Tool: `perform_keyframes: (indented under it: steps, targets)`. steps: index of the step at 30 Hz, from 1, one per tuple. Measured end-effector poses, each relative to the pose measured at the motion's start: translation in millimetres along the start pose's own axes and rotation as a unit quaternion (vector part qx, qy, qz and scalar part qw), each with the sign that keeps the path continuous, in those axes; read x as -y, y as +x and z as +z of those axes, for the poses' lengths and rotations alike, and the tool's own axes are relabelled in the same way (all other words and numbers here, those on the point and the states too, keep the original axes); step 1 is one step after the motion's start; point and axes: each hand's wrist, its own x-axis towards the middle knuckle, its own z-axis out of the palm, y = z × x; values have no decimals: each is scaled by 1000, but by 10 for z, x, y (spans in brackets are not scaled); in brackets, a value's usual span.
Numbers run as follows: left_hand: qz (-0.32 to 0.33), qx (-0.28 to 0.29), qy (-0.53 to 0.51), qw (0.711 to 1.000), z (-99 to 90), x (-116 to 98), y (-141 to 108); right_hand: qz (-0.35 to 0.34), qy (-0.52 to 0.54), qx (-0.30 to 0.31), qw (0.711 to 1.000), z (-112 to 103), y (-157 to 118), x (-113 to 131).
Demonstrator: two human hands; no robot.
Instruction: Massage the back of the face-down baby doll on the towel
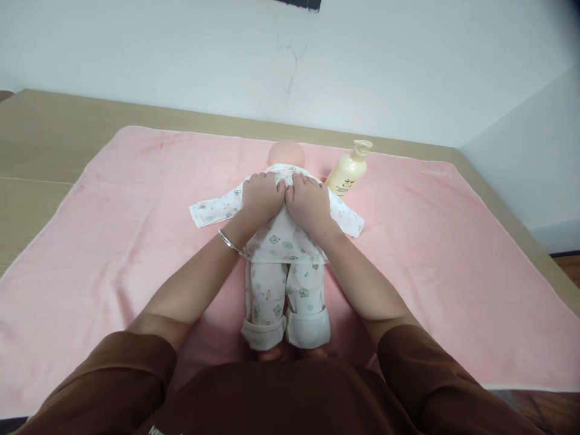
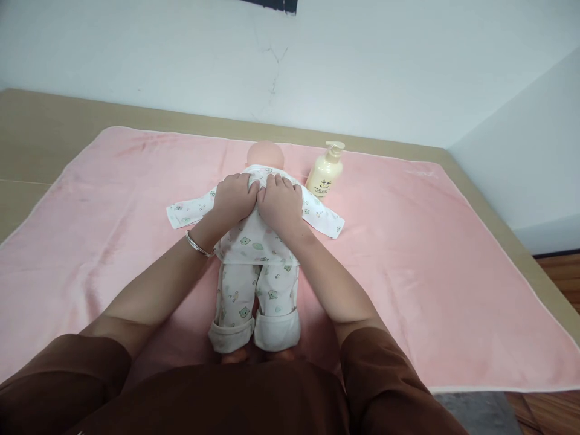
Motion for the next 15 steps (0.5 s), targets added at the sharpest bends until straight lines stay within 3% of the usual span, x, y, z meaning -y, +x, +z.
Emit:
perform_keyframes:
  steps: [15]
  targets:
    - [3, 10, 6, 1000, -41, -24, -13, -13, 17, 38, 999, -28, 31, -15]
